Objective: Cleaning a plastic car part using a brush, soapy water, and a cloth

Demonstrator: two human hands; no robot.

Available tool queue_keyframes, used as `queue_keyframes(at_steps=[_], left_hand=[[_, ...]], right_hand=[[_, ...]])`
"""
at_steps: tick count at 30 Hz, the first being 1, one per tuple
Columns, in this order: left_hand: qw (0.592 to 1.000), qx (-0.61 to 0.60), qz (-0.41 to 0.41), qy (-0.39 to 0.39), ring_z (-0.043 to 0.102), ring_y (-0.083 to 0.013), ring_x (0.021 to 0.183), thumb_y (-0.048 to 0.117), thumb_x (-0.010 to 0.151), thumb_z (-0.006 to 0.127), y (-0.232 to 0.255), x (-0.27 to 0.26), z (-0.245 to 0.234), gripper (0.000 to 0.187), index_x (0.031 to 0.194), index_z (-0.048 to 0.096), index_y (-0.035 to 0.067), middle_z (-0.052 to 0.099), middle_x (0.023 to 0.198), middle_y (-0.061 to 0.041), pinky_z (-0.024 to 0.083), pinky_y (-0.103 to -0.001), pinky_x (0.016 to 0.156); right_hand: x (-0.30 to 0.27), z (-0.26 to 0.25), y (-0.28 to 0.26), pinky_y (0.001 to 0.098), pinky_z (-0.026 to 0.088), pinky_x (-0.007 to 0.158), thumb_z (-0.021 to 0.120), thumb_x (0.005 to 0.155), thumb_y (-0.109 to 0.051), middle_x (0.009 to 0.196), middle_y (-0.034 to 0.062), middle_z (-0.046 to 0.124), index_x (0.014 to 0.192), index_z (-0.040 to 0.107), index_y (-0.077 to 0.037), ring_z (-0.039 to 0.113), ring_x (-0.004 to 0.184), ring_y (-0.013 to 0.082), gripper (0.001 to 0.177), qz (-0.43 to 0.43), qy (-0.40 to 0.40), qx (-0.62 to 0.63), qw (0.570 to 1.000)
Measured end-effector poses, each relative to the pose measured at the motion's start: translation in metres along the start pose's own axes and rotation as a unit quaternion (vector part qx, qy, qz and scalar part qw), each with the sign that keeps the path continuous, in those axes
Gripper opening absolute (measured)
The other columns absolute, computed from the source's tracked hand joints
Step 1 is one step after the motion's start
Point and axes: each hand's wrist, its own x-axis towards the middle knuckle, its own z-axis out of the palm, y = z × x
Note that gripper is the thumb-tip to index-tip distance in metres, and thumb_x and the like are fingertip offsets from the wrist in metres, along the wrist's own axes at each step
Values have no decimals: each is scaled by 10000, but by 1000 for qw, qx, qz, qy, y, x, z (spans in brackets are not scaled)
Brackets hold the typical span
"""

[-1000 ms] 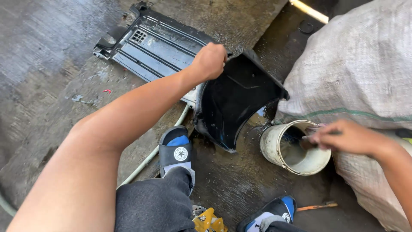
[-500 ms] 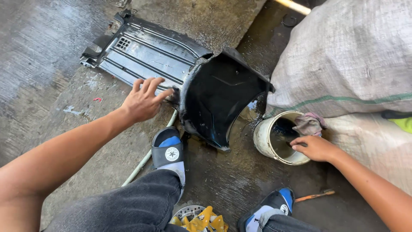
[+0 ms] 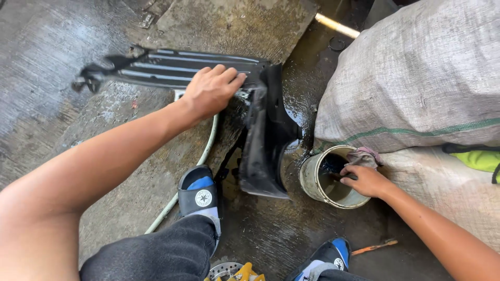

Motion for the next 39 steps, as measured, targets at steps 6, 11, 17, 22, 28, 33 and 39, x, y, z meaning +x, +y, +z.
queue_keyframes(at_steps=[6, 11, 17, 22, 28, 33, 39], left_hand=[[998, -55, 0, 9, 587, -229, 771, 164, 967, 523, 39, 59, 4, 215, 1093, 693, 201, 579, 878, 8, 466, -359, 589], [995, -88, -28, -20, 570, -273, 748, 149, 922, 546, 38, 75, 35, 207, 1052, 701, 189, 569, 874, -6, 456, -398, 552], [989, -132, -30, -58, 583, -274, 777, 70, 891, 525, 27, 61, 65, 321, 1111, 741, 158, 567, 886, -37, 517, -392, 547], [988, -137, -34, -62, 588, -280, 804, 74, 882, 540, 32, 65, 60, 306, 1101, 741, 145, 567, 896, -48, 530, -394, 550], [991, -117, -37, -46, 573, -268, 792, 100, 896, 546, 30, 63, 57, 267, 1080, 730, 164, 538, 870, -31, 524, -388, 540], [991, -118, -47, -45, 566, -270, 794, 127, 915, 534, 24, 60, 77, 206, 1014, 709, 176, 523, 854, -24, 528, -399, 529], [988, -126, -50, -75, 568, -214, 770, 121, 912, 528, 24, 67, 72, 236, 974, 737, 214, 550, 833, 20, 544, -346, 530]], right_hand=[[23, 18, 8, 516, 560, 1000, 658, 872, -475, 1132, 85, 802, 1119, 780, -276, 708, 1140, 388, 341, -17, 35, -57, 998], [18, 27, -12, 484, 581, 948, 656, 895, -414, 1052, 87, 809, 1086, 788, -280, 738, 1065, 362, 268, -34, 11, -46, 998], [-17, -64, -59, 369, 613, 810, 736, 820, -450, 732, 68, 831, 886, 855, -158, 810, 727, 232, 322, 15, -14, 104, 994], [-90, -156, -138, 417, 585, 838, 722, 870, -200, 805, 155, 828, 1039, 819, -66, 761, 746, 255, 236, -106, 122, 189, 969], [-86, -160, -210, 279, 578, 691, 741, 921, -65, 845, 137, 774, 1123, 761, 15, 680, 744, 115, 219, -292, 277, 332, 853], [-91, -145, -233, 294, 551, 603, 756, 879, -106, 805, 145, 781, 1051, 815, -56, 697, 657, 162, 188, -307, 304, 225, 873], [-97, -142, -234, 363, 580, 621, 751, 831, -92, 822, 153, 784, 966, 827, -70, 755, 732, 250, 157, -318, 318, 191, 873]])
